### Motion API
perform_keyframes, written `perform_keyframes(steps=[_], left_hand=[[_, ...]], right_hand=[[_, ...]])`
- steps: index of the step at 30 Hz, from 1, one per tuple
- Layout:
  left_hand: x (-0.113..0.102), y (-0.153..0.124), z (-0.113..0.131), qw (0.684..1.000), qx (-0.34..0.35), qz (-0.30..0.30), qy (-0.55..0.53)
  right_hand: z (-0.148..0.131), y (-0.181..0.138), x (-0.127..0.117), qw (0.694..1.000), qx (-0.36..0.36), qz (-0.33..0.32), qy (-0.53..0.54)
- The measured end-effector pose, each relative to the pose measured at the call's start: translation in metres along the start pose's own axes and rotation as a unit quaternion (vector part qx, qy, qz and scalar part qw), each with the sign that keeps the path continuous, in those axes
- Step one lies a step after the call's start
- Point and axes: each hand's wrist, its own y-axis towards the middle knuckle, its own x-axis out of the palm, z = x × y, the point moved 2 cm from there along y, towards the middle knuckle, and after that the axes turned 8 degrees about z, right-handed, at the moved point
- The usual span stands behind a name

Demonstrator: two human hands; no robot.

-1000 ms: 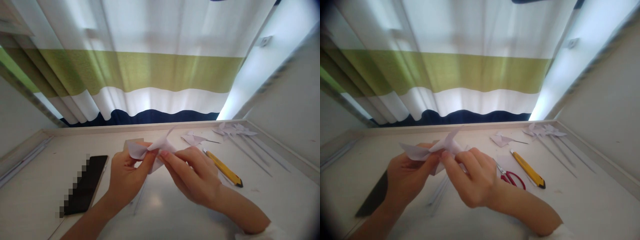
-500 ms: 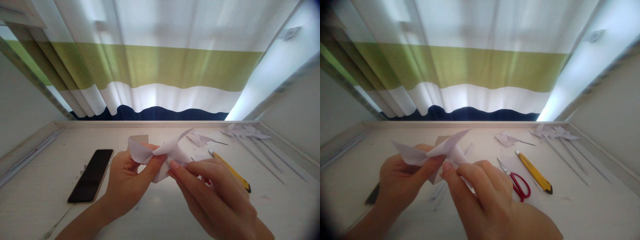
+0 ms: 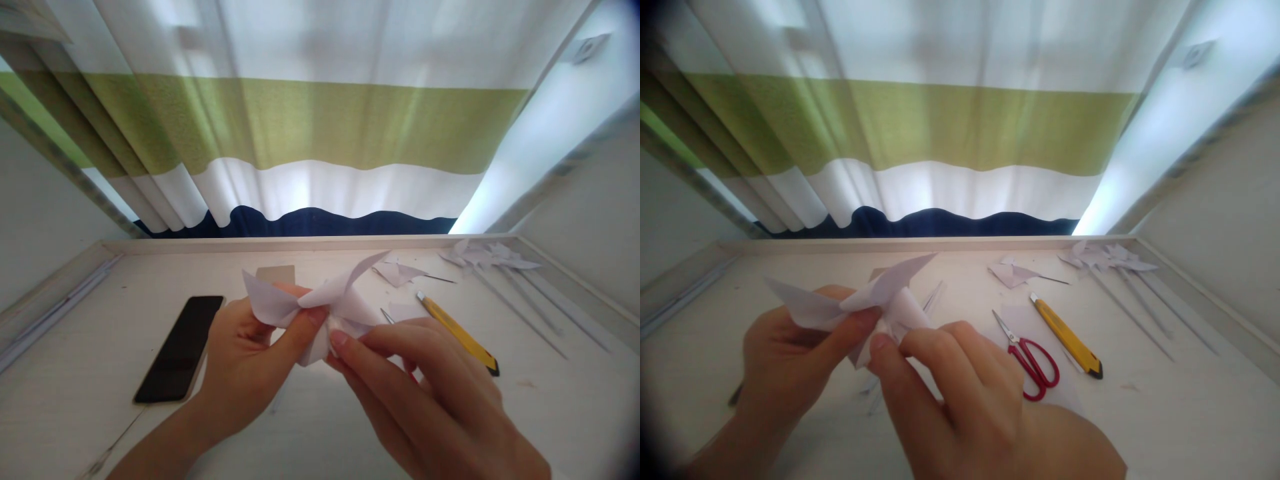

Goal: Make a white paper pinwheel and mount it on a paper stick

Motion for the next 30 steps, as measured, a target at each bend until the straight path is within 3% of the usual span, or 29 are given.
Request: perform_keyframes(steps=[8, 21, 30], left_hand=[[-0.002, 0.000, 0.000, 0.999, 0.024, -0.009, 0.022], [-0.001, 0.000, 0.000, 0.995, 0.062, 0.002, 0.075], [0.000, 0.003, 0.002, 0.992, 0.098, -0.032, 0.079]], right_hand=[[-0.002, 0.009, 0.000, 0.998, 0.042, 0.052, -0.010], [0.000, 0.010, 0.002, 0.997, 0.068, 0.024, 0.009], [0.007, 0.007, 0.002, 0.991, 0.118, -0.004, 0.058]])
